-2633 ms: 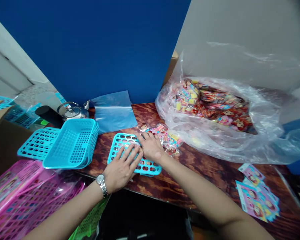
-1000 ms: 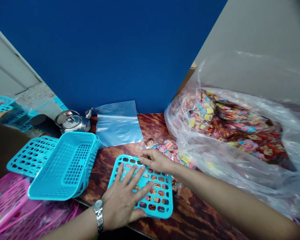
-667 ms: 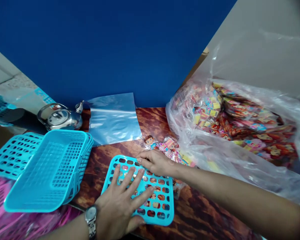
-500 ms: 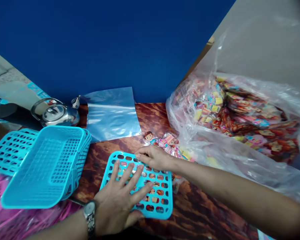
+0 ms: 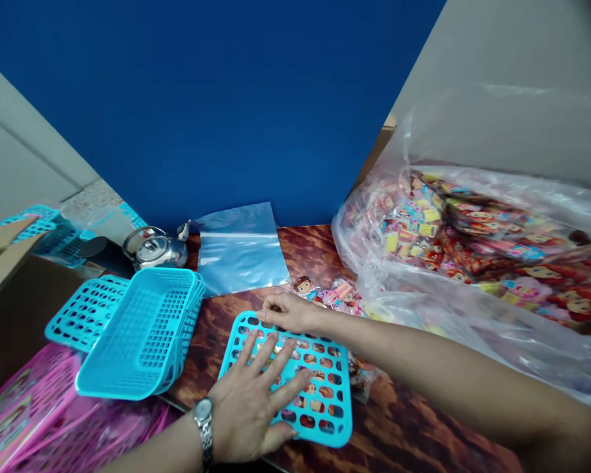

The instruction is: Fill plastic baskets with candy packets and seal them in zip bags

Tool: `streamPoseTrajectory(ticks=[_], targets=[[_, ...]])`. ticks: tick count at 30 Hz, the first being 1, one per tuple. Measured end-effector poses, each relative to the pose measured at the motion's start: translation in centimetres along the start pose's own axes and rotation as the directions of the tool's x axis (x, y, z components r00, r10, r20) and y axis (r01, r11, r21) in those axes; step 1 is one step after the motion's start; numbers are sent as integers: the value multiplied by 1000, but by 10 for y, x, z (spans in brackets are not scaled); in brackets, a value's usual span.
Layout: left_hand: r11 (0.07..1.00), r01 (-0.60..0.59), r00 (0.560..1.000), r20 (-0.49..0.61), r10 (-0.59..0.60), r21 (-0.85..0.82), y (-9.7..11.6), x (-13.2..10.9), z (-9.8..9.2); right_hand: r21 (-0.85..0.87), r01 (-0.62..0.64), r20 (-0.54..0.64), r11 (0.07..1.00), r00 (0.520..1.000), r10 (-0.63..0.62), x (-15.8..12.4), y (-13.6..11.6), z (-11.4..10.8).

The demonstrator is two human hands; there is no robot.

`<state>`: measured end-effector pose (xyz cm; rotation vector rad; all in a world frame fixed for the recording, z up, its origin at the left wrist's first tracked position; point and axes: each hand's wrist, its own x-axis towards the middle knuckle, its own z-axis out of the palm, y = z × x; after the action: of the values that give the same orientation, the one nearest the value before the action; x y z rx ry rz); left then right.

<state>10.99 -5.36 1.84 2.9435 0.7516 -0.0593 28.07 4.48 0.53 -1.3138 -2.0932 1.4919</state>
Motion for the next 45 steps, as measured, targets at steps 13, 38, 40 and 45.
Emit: streamPoseTrajectory(ticks=[13,38,40,45], targets=[[998,-15,1000,19,16,-58,-4,3,-3,-122,46,97,992,995,-34,4,-2,-4],[1000,-9,1000,-16,9,-11,-2,4,-7,98,-21,71,995,997,14,36,-5,12],[1000,-5,1000,-20,5,5,-1,4,-9,181,-21,36,983,999,14,32,0,5],[1000,-15,999,-50,16,14,0,4,-8,119,7,-195,993,981,17,-19,24,-28]])
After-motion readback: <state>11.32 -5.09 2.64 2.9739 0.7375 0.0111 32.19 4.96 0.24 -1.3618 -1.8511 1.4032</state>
